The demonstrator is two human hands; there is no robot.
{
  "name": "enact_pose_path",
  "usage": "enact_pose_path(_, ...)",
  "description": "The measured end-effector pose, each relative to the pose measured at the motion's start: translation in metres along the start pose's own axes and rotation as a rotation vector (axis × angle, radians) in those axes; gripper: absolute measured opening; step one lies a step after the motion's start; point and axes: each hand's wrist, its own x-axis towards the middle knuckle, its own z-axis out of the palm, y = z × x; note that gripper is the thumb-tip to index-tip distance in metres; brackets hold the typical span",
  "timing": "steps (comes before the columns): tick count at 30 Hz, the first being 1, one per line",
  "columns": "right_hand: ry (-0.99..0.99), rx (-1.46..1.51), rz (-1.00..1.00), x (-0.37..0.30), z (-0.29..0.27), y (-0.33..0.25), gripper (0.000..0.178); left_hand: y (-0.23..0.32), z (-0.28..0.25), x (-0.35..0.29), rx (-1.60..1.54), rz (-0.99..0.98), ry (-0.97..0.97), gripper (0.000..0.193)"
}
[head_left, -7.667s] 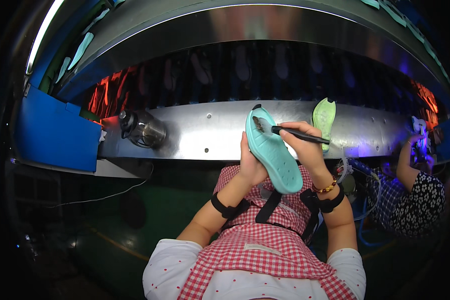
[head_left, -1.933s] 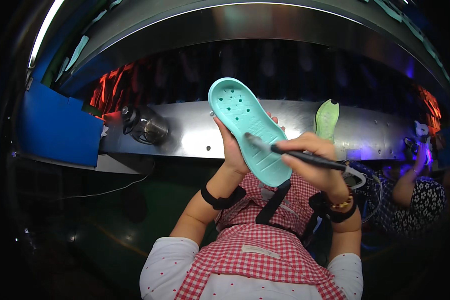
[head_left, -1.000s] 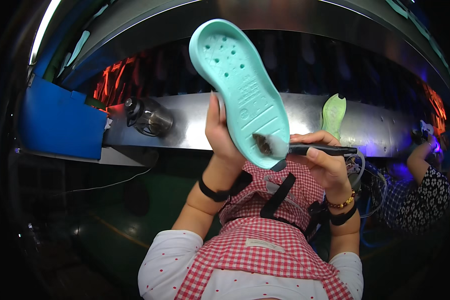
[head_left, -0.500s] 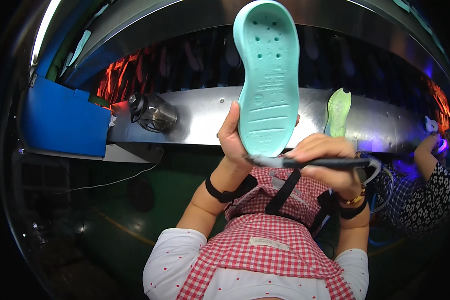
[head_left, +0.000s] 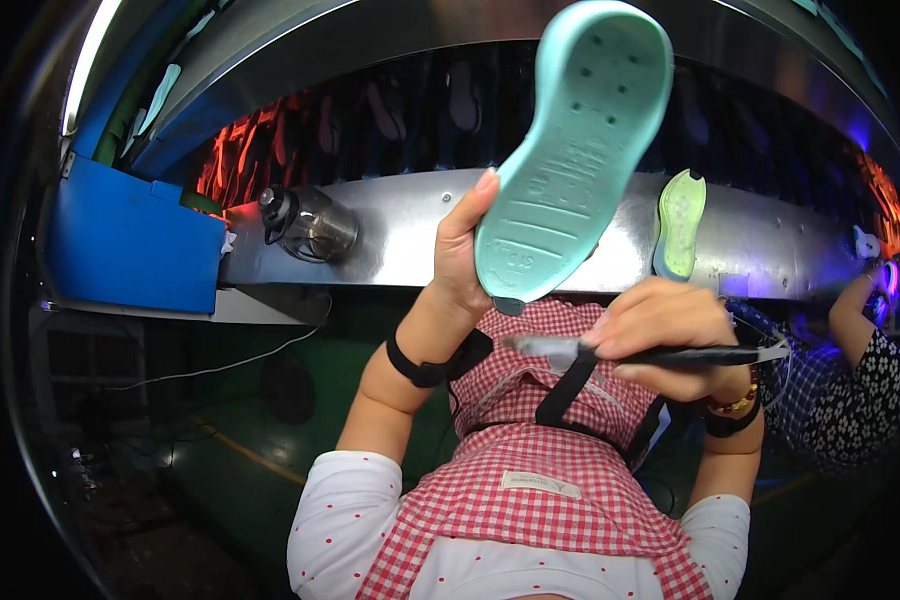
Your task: Applying glue to the bottom of shoe insoles using a brush at a manufacturing station.
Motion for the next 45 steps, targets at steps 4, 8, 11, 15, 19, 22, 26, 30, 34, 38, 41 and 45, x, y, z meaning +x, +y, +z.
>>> enact_pose_path(4,0.132,-0.215,0.093,-0.003,-0.009,0.003,0.021,0.006,0.0,0.01,0.106,-0.336,0.046,0.04)
enact_pose_path(8,-0.207,-0.098,0.163,-0.002,-0.019,-0.005,0.017,0.009,-0.002,0.003,0.327,-0.463,0.117,0.039)
enact_pose_path(11,-0.124,-0.183,0.087,-0.005,-0.028,0.002,0.017,0.01,0.004,0.005,0.396,-0.552,0.107,0.039)
enact_pose_path(15,-0.374,-0.42,0.136,-0.007,-0.03,-0.009,0.021,0.011,0.005,0.006,0.51,-0.628,0.13,0.038)
enact_pose_path(19,-0.195,-0.451,0.08,-0.014,-0.042,-0.006,0.022,0.014,0.013,0.004,0.518,-0.635,0.176,0.038)
enact_pose_path(22,-0.298,-0.465,0.165,-0.021,-0.045,-0.001,0.021,0.017,0.006,0.004,0.557,-0.631,0.157,0.039)
enact_pose_path(26,-0.125,-0.346,0.18,-0.02,-0.05,-0.002,0.021,0.019,0.005,0.0,0.595,-0.563,0.216,0.042)
enact_pose_path(30,-0.106,-0.375,0.248,-0.035,-0.046,0.013,0.018,0.018,-0.007,0.0,0.625,-0.528,0.205,0.043)
enact_pose_path(34,0.088,0.108,0.375,-0.031,-0.03,0.008,0.023,0.008,-0.009,-0.001,0.515,-0.445,0.203,0.043)
enact_pose_path(38,0.319,0.263,0.503,-0.02,-0.015,0.026,0.019,-0.017,-0.015,0.004,0.09,-0.41,0.221,0.04)
enact_pose_path(41,0.376,0.216,0.476,-0.028,-0.021,0.039,0.018,-0.023,-0.023,-0.002,0.105,-0.337,0.271,0.041)
enact_pose_path(45,0.572,0.116,0.374,-0.027,-0.016,0.05,0.017,-0.03,-0.035,-0.002,-0.005,-0.288,0.251,0.041)
